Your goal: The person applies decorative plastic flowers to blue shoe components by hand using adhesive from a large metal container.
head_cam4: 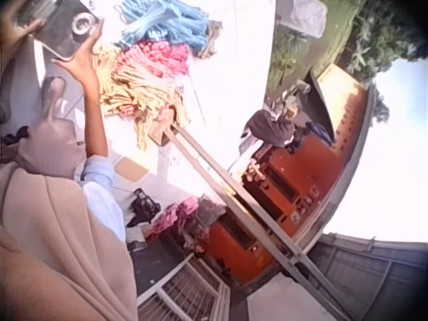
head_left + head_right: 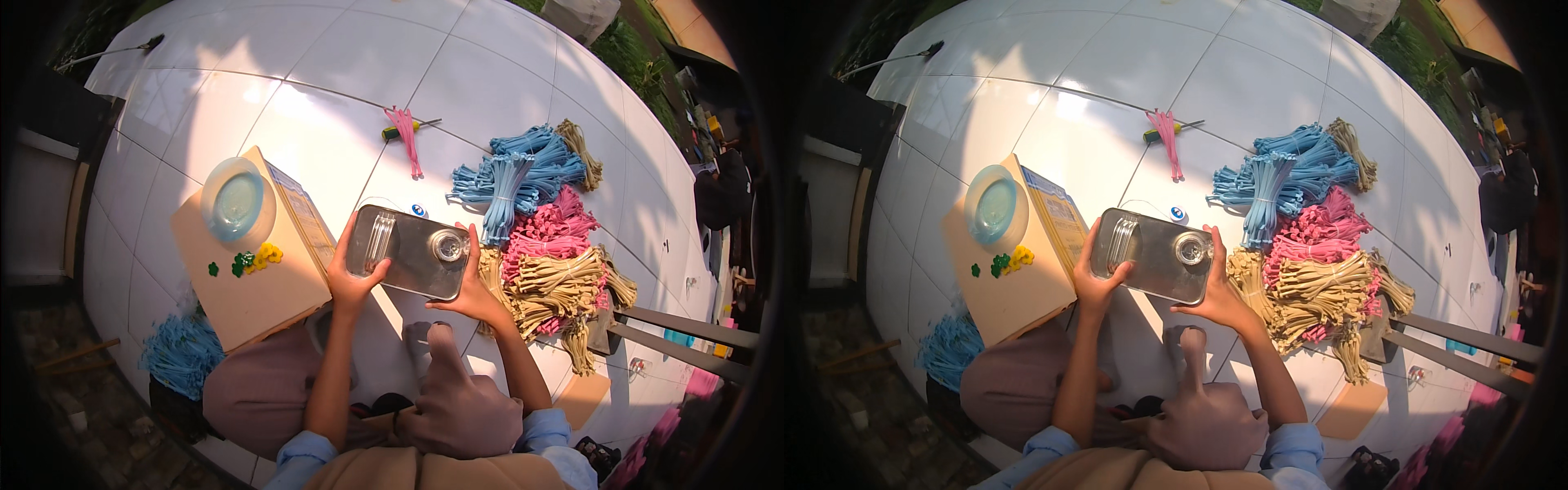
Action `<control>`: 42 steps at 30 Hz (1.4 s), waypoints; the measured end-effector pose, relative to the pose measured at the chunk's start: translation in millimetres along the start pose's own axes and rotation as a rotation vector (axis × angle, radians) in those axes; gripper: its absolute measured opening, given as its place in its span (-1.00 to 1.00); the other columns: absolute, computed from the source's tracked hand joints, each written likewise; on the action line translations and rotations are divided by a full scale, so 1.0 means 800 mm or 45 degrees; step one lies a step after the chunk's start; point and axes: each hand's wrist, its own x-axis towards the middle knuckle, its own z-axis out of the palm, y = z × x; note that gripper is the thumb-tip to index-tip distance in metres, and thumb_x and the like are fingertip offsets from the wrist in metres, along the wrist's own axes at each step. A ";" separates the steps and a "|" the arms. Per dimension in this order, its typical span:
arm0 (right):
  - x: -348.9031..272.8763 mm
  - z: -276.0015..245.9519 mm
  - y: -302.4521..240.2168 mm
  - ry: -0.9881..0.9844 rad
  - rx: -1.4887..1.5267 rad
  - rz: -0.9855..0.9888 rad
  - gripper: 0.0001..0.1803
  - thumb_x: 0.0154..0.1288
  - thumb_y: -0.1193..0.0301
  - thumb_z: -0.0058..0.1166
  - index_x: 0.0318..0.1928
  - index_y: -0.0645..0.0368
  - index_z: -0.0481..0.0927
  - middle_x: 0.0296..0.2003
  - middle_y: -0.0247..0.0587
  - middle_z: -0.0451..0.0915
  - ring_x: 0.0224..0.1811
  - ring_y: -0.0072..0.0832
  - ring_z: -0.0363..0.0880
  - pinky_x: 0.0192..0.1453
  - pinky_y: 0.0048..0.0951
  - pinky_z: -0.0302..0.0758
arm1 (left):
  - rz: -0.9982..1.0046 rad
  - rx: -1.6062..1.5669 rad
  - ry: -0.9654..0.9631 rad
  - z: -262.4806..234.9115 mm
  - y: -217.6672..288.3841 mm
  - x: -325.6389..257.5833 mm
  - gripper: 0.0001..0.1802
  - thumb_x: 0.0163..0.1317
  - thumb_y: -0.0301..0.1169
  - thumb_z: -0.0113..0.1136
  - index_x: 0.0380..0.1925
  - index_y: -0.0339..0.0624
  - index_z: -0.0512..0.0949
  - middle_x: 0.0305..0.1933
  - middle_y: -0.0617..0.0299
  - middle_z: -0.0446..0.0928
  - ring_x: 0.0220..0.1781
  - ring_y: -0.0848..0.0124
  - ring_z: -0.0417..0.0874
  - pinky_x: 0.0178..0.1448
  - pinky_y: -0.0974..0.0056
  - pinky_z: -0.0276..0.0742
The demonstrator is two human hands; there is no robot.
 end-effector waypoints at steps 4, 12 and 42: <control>0.026 -0.089 -0.014 -0.253 0.364 -0.036 0.20 -0.09 0.35 0.38 0.41 0.00 -0.27 0.34 -0.01 0.00 0.40 -0.18 -0.01 0.42 -0.24 0.02 | 0.415 0.570 0.120 0.014 0.052 0.004 -0.37 -0.11 -0.57 0.23 0.10 -0.24 0.39 0.11 0.08 0.43 0.33 0.16 0.27 0.32 0.17 0.25; 0.125 -0.041 0.154 -0.155 -0.448 -0.249 -0.57 0.04 0.56 0.10 0.00 0.05 0.51 -0.05 -0.22 0.50 0.07 -0.25 0.39 0.17 -0.29 0.35 | 0.490 0.940 0.038 0.046 0.048 0.032 -0.75 0.00 -0.52 0.21 -0.24 -0.14 0.60 -0.05 0.22 0.52 0.18 0.18 0.42 0.19 0.13 0.36; 0.044 -0.080 -0.086 -0.066 -0.461 -0.456 -0.51 0.02 0.56 0.17 0.05 0.23 0.46 -0.02 -0.14 0.48 0.04 -0.22 0.43 0.11 -0.32 0.41 | 0.549 0.915 0.215 0.049 0.043 0.031 -0.85 0.03 -0.49 0.18 -0.35 -0.07 0.60 -0.13 0.29 0.54 0.10 0.26 0.49 0.12 0.17 0.41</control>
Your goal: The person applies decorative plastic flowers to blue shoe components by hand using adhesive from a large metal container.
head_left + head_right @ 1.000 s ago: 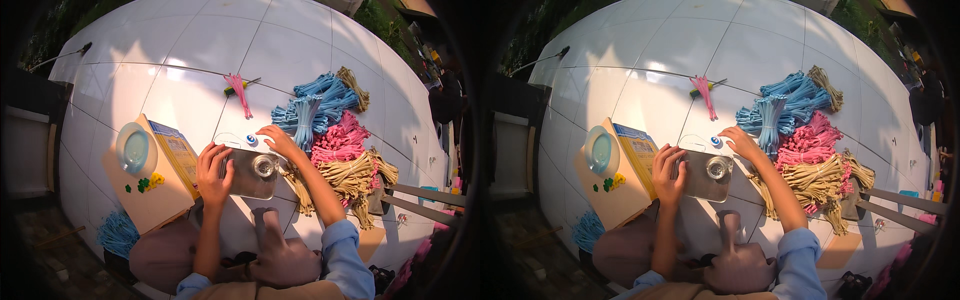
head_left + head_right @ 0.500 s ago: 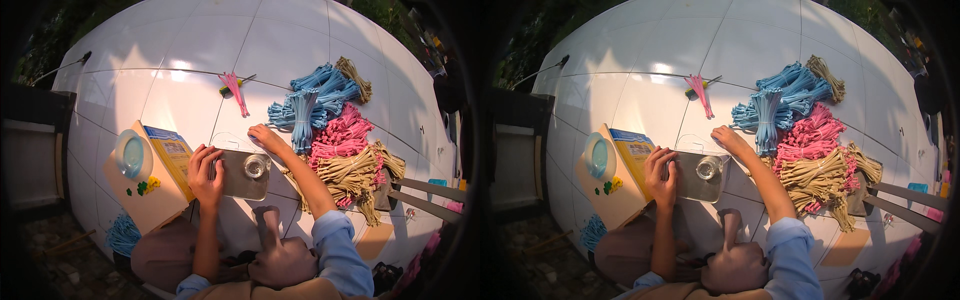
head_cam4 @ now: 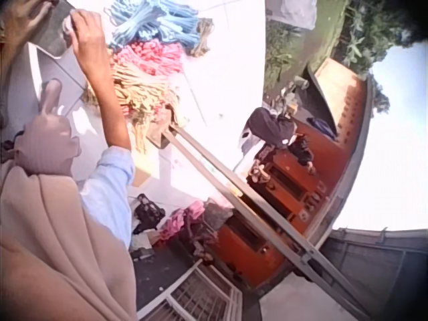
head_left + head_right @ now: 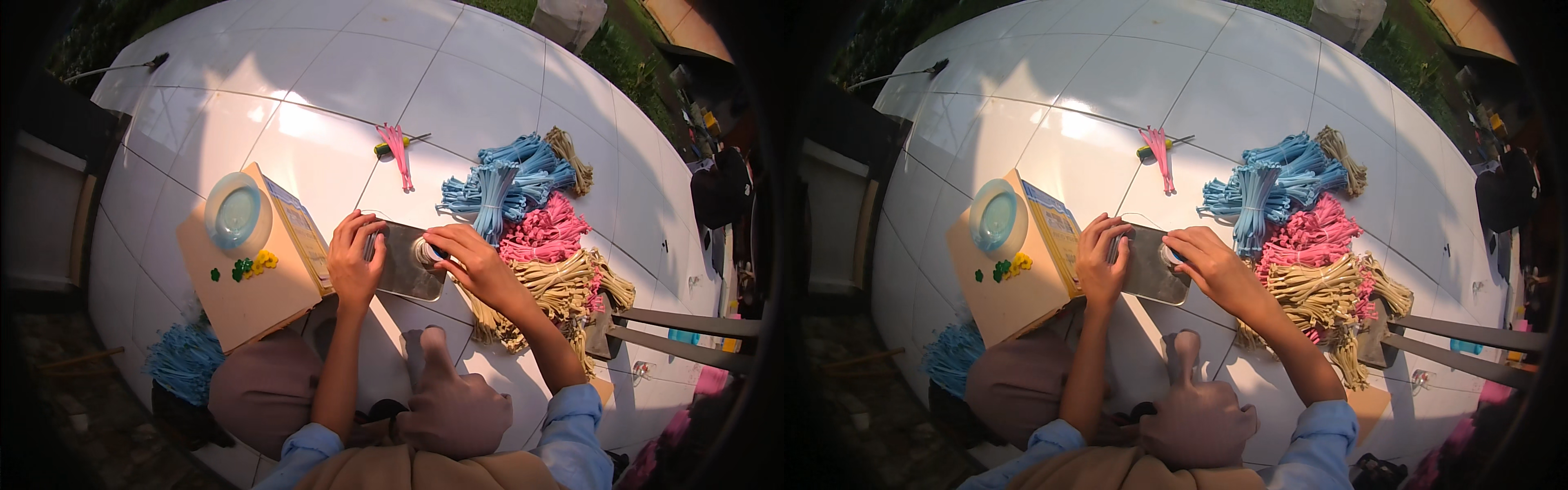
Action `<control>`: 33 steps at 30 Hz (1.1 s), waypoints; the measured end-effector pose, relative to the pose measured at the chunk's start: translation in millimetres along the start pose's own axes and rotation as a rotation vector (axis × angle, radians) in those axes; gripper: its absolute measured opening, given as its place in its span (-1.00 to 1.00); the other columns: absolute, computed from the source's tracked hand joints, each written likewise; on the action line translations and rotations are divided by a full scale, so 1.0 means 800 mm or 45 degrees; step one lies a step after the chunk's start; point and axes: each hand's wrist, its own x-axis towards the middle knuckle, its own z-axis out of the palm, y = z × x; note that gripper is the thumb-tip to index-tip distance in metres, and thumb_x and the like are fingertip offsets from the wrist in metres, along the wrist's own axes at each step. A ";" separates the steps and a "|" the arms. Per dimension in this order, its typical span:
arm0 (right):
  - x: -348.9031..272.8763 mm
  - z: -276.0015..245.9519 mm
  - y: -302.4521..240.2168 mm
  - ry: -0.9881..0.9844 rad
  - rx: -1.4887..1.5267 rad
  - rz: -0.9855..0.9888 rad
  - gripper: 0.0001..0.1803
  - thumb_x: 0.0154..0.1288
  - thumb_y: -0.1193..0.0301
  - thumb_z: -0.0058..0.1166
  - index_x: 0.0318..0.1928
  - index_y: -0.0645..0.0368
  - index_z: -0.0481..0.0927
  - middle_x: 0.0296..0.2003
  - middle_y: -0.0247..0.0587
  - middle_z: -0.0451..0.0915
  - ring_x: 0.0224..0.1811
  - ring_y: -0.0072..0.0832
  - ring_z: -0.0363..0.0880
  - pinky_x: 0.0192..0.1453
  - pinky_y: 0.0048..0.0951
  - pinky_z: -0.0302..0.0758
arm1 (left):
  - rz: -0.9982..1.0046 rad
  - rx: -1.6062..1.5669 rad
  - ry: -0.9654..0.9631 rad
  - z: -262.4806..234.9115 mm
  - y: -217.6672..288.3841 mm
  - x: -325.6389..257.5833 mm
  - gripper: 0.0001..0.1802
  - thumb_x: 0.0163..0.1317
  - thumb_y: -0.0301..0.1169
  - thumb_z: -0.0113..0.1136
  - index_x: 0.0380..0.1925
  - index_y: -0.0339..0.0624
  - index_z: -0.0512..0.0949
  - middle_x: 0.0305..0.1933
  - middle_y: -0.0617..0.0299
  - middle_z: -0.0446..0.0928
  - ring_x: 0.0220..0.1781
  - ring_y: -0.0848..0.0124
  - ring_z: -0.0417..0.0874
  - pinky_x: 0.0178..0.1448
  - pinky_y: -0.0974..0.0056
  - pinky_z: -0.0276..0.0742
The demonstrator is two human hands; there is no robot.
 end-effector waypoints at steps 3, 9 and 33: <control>0.003 0.006 -0.001 -0.122 -0.119 -0.057 -0.49 -0.02 0.60 0.16 0.03 0.30 0.43 -0.04 -0.12 0.46 0.01 -0.21 0.44 0.08 -0.30 0.43 | -0.006 -0.024 -0.012 0.000 0.000 0.000 -0.84 0.03 -0.49 0.18 -0.34 -0.06 0.60 -0.13 0.30 0.54 0.11 0.26 0.48 0.12 0.17 0.41; 0.004 0.012 -0.013 -0.125 -0.151 0.049 -0.49 -0.06 0.62 0.19 0.01 0.27 0.46 -0.08 -0.14 0.49 -0.03 -0.23 0.45 0.02 -0.30 0.46 | -0.052 -0.002 -0.004 0.000 0.000 -0.004 -0.84 0.01 -0.49 0.19 -0.34 -0.05 0.60 -0.14 0.31 0.52 0.10 0.27 0.48 0.12 0.18 0.41; -0.084 0.128 0.074 -0.012 0.209 0.299 0.45 -0.37 0.15 0.51 0.37 0.17 -0.35 0.38 0.10 -0.23 0.44 -0.04 -0.27 0.47 -0.11 -0.26 | -0.416 -0.134 0.004 -0.008 0.009 -0.042 -0.70 0.02 -0.43 0.29 -0.30 -0.29 0.41 0.15 0.00 0.24 0.11 0.07 0.25 0.06 0.09 0.31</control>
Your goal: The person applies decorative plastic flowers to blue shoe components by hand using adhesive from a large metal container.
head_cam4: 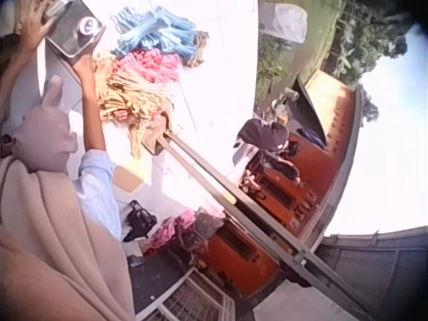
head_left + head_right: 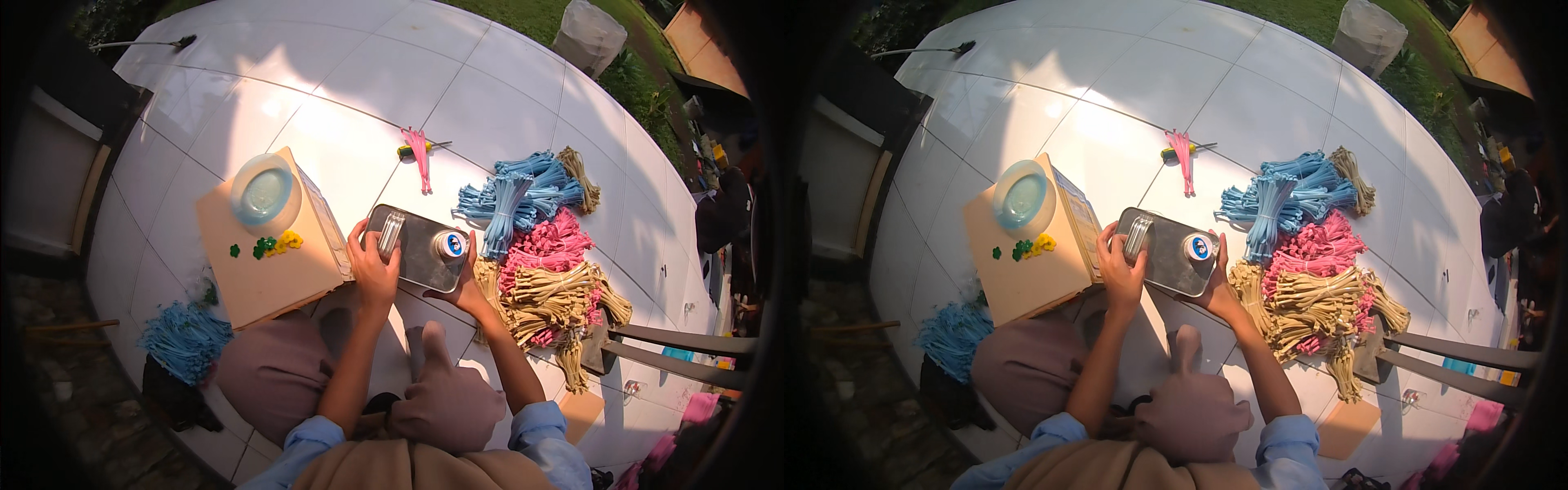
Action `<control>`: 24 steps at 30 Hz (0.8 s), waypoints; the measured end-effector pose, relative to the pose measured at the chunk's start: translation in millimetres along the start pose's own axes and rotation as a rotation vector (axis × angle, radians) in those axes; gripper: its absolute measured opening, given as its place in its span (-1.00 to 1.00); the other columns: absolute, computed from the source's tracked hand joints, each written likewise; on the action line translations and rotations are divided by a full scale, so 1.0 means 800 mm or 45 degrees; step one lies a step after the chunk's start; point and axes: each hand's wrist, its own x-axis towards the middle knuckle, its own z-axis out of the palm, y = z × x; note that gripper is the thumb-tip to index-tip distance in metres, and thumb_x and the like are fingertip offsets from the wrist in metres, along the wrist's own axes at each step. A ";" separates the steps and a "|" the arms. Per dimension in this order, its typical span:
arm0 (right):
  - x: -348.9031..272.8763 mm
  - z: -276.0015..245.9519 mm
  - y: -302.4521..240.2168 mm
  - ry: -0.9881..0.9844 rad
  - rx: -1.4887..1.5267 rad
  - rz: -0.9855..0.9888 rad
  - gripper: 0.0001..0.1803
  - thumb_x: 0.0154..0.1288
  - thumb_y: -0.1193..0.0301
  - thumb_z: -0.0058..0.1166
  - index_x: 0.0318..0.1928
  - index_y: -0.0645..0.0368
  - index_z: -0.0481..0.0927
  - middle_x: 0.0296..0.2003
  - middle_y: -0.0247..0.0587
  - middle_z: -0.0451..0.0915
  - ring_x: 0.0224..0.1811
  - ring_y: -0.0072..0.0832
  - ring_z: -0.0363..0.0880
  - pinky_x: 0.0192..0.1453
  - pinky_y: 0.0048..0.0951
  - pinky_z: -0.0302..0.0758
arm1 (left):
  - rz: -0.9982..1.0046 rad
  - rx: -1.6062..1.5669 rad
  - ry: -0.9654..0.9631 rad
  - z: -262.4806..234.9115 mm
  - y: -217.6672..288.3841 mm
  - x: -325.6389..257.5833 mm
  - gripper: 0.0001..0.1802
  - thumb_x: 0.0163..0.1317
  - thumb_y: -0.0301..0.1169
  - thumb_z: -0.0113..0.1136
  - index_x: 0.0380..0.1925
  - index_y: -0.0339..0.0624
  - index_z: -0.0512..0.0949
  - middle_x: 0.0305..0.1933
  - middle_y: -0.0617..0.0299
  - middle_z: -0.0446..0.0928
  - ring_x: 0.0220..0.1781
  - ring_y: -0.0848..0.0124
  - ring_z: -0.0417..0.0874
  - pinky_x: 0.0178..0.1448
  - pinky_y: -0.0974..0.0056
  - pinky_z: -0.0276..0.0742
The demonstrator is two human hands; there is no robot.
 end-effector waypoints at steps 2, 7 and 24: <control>0.007 0.008 -0.010 0.071 0.066 0.017 0.41 -0.36 0.19 0.51 0.37 0.21 -0.29 0.36 0.10 -0.14 0.42 -0.04 -0.19 0.48 -0.16 -0.21 | 0.039 0.030 0.028 0.001 -0.007 0.000 -0.71 0.02 -0.44 0.29 -0.30 -0.29 0.41 0.16 -0.01 0.24 0.09 0.07 0.26 0.03 0.11 0.33; 0.008 -0.002 -0.043 0.424 0.238 -0.033 0.44 -0.43 0.28 0.55 0.38 0.21 -0.28 0.27 0.08 0.09 0.33 -0.07 0.10 0.38 -0.21 0.13 | 0.062 -0.192 0.106 -0.006 -0.004 0.009 -0.69 0.01 -0.41 0.33 -0.30 -0.32 0.46 0.18 0.02 0.26 -0.01 0.16 0.35 -0.15 0.23 0.46; 0.090 -0.078 -0.507 0.520 0.699 -0.965 0.47 -0.45 0.27 0.56 0.37 -0.01 -0.34 0.18 0.04 0.16 0.23 -0.15 0.23 0.29 -0.13 0.26 | 0.482 -1.335 0.178 -0.360 0.091 0.075 -0.02 0.08 0.31 0.00 0.33 -0.07 -0.01 0.34 0.17 0.13 0.34 0.21 0.20 0.37 0.09 0.11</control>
